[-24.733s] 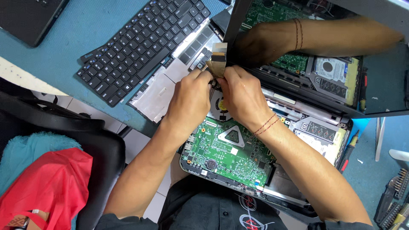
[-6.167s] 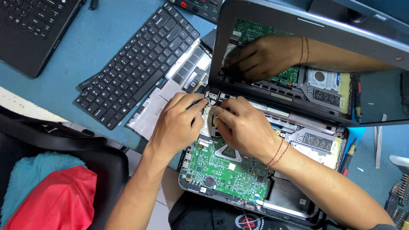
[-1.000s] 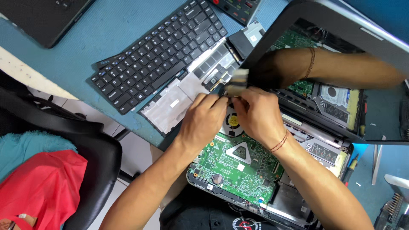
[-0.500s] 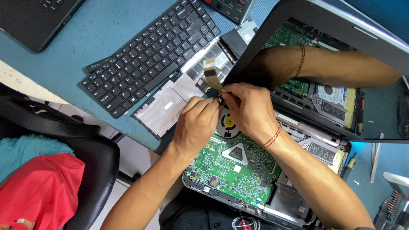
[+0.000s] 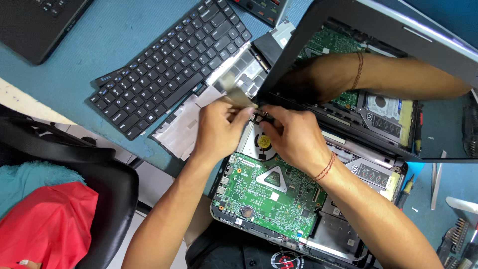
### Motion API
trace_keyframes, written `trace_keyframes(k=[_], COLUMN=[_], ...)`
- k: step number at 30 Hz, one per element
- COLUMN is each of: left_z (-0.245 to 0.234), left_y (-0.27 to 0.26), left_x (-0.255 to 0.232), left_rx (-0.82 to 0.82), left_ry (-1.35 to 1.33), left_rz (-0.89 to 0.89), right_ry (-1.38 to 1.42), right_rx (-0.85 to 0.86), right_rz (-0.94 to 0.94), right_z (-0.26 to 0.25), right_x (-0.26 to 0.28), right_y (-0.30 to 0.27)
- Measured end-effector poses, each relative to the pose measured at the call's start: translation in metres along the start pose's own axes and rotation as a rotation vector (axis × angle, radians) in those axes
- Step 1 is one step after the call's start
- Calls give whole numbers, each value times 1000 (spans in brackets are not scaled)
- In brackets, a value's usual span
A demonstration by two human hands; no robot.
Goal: The person works on the internal components of a disassembled laptop, using their hands to connect and adjust ribbon cables and connectors on the motherboard. The keyboard and other parts are laid out on the desk nearby.
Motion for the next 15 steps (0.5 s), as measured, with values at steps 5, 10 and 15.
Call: trace_keyframes(k=[5,10,15], left_z=[-5,-4,-5], left_y=[2,0,2], left_x=[1,4,-2], left_rx=[-24,-44,-85], left_ry=[70,78,97], left_rz=[-52,-46,-30], right_ry=[-20,20,-12], right_rx=[36,40,52], right_rz=[10,-10,-82], right_z=[6,9,6], right_x=[4,-2,7], right_y=[0,1,2])
Point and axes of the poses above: each hand's wrist, its own y-axis towards the middle knuckle, its own z-axis out of the palm, x = y × z, the point moved 5 cm from there along y, towards the middle knuckle, and after that the axes turned 10 degrees about x, right-handed, at the moved point
